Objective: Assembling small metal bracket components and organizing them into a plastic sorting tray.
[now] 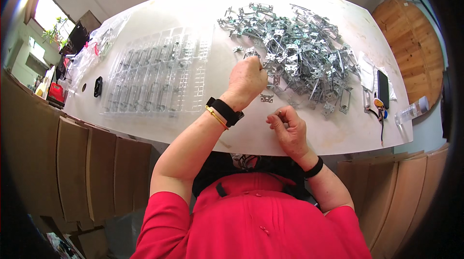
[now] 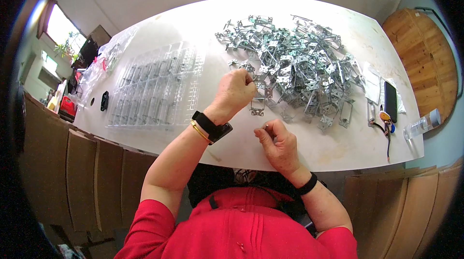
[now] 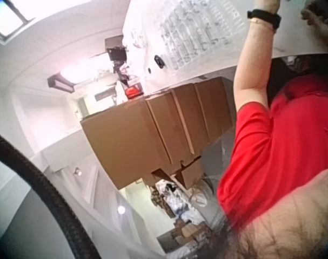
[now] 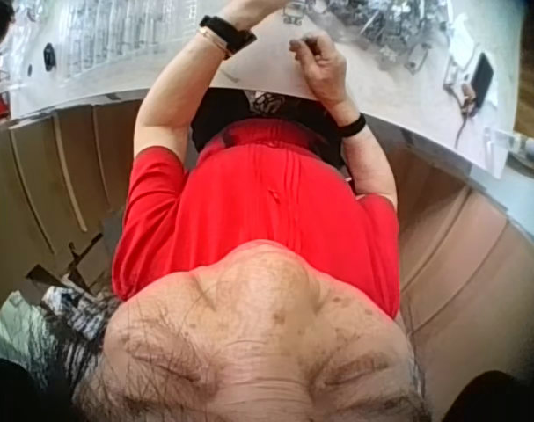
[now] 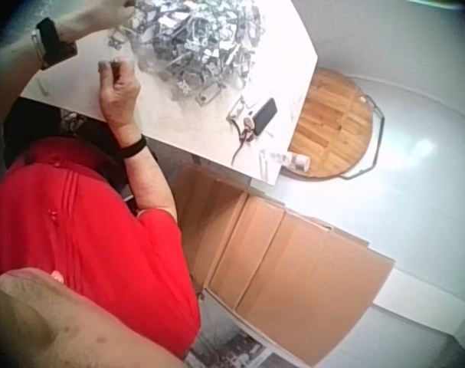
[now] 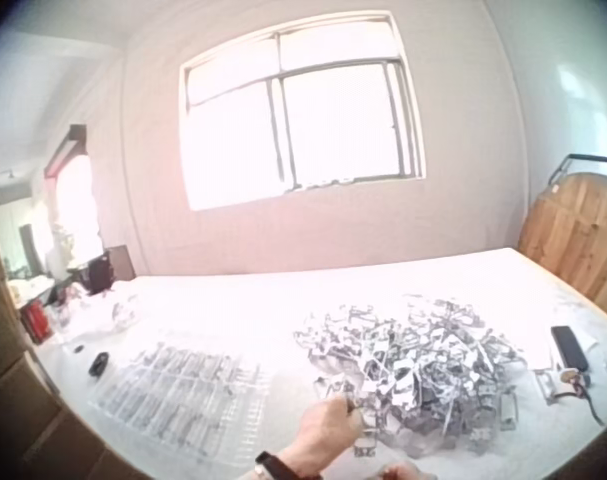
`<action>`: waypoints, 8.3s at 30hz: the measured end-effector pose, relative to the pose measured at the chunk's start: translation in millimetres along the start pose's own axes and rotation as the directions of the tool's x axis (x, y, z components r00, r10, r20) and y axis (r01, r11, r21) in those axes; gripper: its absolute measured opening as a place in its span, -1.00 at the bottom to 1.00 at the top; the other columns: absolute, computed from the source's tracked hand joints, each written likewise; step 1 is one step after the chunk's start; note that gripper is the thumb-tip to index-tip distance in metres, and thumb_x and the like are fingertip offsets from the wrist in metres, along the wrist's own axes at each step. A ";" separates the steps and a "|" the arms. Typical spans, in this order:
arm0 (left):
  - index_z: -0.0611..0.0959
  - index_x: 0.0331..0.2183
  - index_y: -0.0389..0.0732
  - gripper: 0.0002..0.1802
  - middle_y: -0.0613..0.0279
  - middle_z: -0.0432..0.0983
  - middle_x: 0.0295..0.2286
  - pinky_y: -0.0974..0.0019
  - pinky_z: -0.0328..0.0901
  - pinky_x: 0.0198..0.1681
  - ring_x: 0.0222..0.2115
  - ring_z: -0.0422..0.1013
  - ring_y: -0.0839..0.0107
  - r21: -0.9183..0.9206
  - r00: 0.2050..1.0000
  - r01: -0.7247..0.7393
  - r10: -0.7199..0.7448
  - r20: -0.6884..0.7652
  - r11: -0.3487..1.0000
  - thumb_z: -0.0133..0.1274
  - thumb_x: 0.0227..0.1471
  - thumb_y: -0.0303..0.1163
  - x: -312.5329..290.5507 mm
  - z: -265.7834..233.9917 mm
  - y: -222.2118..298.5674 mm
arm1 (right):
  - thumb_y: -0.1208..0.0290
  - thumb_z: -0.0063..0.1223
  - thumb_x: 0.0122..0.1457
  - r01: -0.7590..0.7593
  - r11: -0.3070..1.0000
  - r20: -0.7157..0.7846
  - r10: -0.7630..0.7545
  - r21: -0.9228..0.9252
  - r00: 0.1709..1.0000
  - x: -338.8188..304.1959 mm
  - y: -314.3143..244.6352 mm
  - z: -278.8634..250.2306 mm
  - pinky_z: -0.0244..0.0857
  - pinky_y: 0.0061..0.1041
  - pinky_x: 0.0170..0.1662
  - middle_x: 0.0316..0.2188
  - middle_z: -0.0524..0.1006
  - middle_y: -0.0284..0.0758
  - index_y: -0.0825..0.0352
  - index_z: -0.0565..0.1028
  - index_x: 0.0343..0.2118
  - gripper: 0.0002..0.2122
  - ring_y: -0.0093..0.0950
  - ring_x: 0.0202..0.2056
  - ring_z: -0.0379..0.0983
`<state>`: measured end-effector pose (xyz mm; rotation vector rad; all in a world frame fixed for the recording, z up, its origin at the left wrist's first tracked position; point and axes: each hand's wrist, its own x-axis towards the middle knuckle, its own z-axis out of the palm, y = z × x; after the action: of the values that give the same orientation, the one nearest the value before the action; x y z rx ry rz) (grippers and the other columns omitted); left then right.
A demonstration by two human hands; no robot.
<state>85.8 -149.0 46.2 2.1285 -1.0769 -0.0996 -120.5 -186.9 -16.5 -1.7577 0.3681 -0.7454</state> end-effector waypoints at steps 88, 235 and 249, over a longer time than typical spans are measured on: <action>0.69 -0.04 -0.27 -0.77 0.08 0.58 -0.38 0.26 0.36 -0.44 -0.55 0.43 0.34 -0.089 0.973 -0.095 0.074 -0.219 0.991 0.16 0.27 -0.58 -151.0 -16.0 -31.0 | 0.54 0.30 0.32 0.185 0.976 0.046 -0.181 -0.117 0.982 6.2 -17.4 -7.7 0.41 -0.50 -0.18 -0.30 0.63 -0.29 0.34 0.64 -0.14 -0.90 -0.45 -0.29 0.53; 0.69 -0.09 -0.23 -0.83 -0.09 0.63 -0.42 0.13 0.46 -0.38 -0.43 0.64 0.03 -0.405 0.965 -0.088 -0.024 -0.263 0.910 0.17 0.28 -0.50 -158.1 -7.2 -43.8 | 0.41 0.21 0.43 -0.167 0.976 0.008 0.170 -0.141 0.985 -1.0 -9.0 -1.3 0.40 -0.68 -0.23 -0.26 0.66 -0.49 0.32 0.64 -0.06 -0.87 -0.72 -0.34 0.48; 0.72 -0.13 -0.30 -0.87 0.50 0.36 -0.57 0.49 0.16 -0.49 -0.55 0.20 0.71 -0.492 0.992 0.047 -0.097 -0.077 0.869 0.12 0.33 -0.56 -154.9 -22.8 -41.2 | 0.50 0.15 0.45 -0.204 0.975 -0.011 0.206 0.083 0.979 -4.3 -19.7 -8.9 0.51 -0.62 -0.10 -0.16 0.68 -0.37 0.38 0.60 0.02 -0.84 -0.65 -0.22 0.61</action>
<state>21.9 -8.2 -1.6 1.6911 -0.8074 -0.2712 -131.9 -184.7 2.2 -1.6084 0.5167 -0.6210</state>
